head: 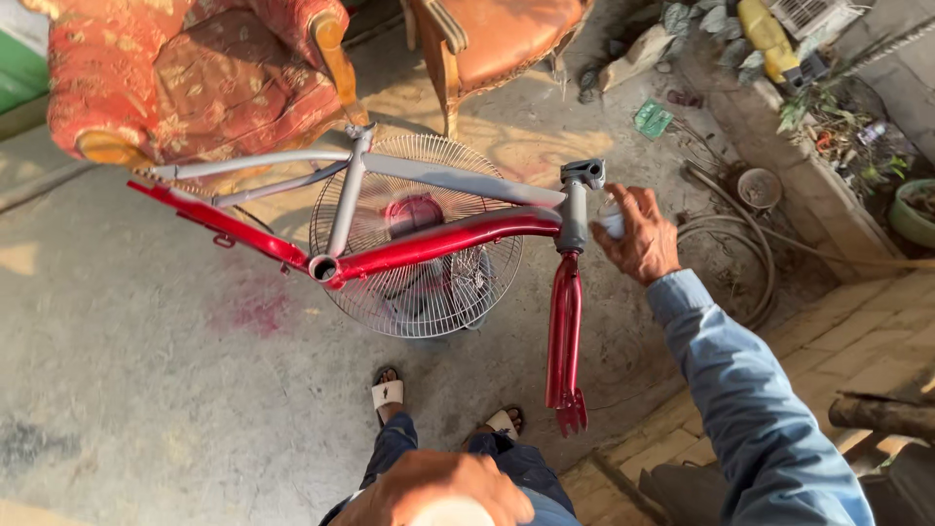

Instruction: The person spray paints a bicycle frame red using a spray can. They rotate the frame to cover all sides, including the fork and chainstay, while it rests on a fan. The frame is fully coated by the end of the clip.

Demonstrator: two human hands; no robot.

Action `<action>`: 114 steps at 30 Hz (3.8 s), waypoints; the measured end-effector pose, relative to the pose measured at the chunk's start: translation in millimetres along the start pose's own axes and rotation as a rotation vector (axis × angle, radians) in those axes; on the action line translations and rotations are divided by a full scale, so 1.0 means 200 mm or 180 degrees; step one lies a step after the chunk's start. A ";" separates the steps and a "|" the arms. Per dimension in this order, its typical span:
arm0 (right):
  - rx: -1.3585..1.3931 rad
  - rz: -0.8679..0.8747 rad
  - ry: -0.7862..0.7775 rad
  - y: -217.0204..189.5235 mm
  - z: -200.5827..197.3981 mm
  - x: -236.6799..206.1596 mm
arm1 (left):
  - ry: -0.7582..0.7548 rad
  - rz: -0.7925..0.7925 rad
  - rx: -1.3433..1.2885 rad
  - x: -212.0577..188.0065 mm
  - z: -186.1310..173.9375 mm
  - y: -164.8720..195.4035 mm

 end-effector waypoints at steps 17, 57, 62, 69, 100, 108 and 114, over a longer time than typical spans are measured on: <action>0.0221 -0.0543 0.0004 0.09 0.03 -0.03 | 0.1960 -0.0789 -0.0486 0.33 0.05 -0.41; 0.1044 -0.0977 -0.0063 0.39 0.02 0.12 | 0.3832 -0.0930 -0.0388 0.47 0.50 -0.37; 0.0952 -0.0809 -0.0078 0.49 0.10 0.23 | 0.3790 -0.0919 -0.0337 0.53 0.53 -0.33; 0.5600 0.2402 -0.1853 0.43 0.44 -0.27 | 0.3804 -0.0919 -0.0357 0.62 0.59 -0.33; 0.2293 -0.1205 -0.0288 0.38 -0.02 -0.20 | 0.3658 -0.1181 -0.0236 0.81 0.66 -0.29; 0.2520 0.0187 -0.0727 0.62 0.08 0.03 | 0.3578 -0.1128 -0.0355 0.86 0.69 -0.28; 0.1216 -0.1009 -0.0323 0.48 0.00 0.30 | 0.3683 -0.1187 -0.0228 0.80 0.70 -0.27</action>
Point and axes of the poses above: each hand's wrist, its own x-axis towards the middle knuckle, its own z-axis out of the palm, y = z × x, the point moved 9 cm from there along x, towards the middle knuckle, and after that the axes turned 5 degrees about -z, right-handed, at the moved point
